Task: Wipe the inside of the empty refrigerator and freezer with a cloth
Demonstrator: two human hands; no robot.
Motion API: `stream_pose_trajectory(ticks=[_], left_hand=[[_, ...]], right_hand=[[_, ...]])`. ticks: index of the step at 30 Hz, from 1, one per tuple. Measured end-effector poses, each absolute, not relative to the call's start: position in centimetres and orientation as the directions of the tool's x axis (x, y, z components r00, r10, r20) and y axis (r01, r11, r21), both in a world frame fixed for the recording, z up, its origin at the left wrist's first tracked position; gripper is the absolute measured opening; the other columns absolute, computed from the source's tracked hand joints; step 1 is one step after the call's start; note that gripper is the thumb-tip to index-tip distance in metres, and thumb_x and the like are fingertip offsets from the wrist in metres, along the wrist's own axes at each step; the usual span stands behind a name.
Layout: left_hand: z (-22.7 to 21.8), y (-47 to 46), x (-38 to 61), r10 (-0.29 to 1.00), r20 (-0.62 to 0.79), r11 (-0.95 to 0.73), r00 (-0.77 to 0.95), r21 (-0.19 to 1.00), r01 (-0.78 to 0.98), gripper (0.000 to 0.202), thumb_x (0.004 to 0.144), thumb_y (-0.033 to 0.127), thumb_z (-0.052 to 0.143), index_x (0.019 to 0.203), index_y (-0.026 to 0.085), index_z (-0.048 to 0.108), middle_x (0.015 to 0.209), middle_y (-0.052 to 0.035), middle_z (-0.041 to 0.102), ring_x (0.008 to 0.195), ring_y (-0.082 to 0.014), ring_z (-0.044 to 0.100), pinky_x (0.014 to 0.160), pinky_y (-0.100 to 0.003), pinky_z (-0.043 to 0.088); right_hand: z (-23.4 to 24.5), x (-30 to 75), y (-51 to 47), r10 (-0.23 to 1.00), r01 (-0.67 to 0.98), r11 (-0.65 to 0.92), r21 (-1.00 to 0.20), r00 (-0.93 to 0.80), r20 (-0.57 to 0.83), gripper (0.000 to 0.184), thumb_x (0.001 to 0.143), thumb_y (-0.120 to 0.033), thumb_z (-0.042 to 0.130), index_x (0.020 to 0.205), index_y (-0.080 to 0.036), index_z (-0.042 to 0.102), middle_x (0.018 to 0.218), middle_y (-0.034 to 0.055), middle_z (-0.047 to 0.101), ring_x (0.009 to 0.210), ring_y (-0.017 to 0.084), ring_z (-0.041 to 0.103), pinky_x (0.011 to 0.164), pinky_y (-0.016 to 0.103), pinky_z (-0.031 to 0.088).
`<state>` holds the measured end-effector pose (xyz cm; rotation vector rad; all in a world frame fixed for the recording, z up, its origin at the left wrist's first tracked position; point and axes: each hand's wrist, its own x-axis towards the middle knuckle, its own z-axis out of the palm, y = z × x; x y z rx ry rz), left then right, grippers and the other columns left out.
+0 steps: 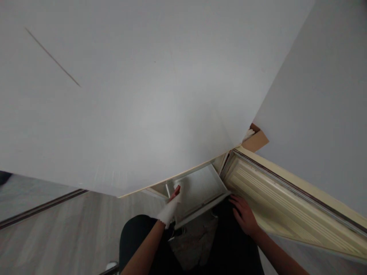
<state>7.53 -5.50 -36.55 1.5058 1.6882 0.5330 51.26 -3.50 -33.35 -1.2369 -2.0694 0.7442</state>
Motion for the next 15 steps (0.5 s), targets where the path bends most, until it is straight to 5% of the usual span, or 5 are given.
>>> stream_pose_trajectory(ticks=[5,8,11,15], left_hand=[[-42.1,-3.6,11.4,0.916,-0.298,-0.004,0.27,0.665,0.746,0.06,0.105,0.049,0.027,0.156,0.019,0.034,0.16,-0.0173,0.039,0.146,-0.0281,0.042,0.118,-0.051,0.038],[-44.1,-3.6,12.3,0.851,-0.322,-0.175,0.415,0.57,0.802,0.055,0.1,0.039,0.045,0.149,0.015,0.047,0.158,-0.0199,0.04,0.149,-0.0333,0.035,0.119,-0.053,0.034],[-45.3,-3.9,11.9,0.81,-0.315,-0.321,0.494,0.466,0.824,0.065,0.093,0.031,0.057,0.153,0.013,0.04,0.163,-0.0227,0.026,0.153,-0.0404,0.022,0.12,-0.063,0.027],[-47.0,-3.8,11.8,0.749,-0.267,-0.506,0.606,0.359,0.784,0.071,0.093,0.028,0.06,0.157,0.022,0.031,0.166,-0.0182,0.019,0.155,-0.0379,0.014,0.121,-0.069,0.013]], right_hand=[[-34.8,52.2,-3.0,0.841,0.602,0.527,-0.6,-0.473,0.264,0.039,0.099,-0.029,0.047,0.136,-0.022,0.057,0.142,0.0108,0.057,0.134,0.031,0.049,0.112,0.057,0.041],[-34.4,52.0,-3.0,0.827,0.6,0.551,-0.58,-0.486,0.283,0.039,0.099,-0.027,0.045,0.136,-0.022,0.054,0.143,0.0111,0.055,0.134,0.031,0.048,0.112,0.057,0.04],[-33.7,51.8,-2.9,0.829,0.613,0.551,-0.566,-0.482,0.284,0.04,0.099,-0.025,0.044,0.137,-0.021,0.052,0.143,0.0125,0.054,0.134,0.031,0.047,0.11,0.056,0.04],[-31.9,50.3,-2.2,0.788,0.615,0.59,-0.523,-0.58,0.207,0.038,0.091,-0.024,0.051,0.128,-0.019,0.058,0.134,0.0137,0.059,0.127,0.032,0.051,0.109,0.058,0.038]])
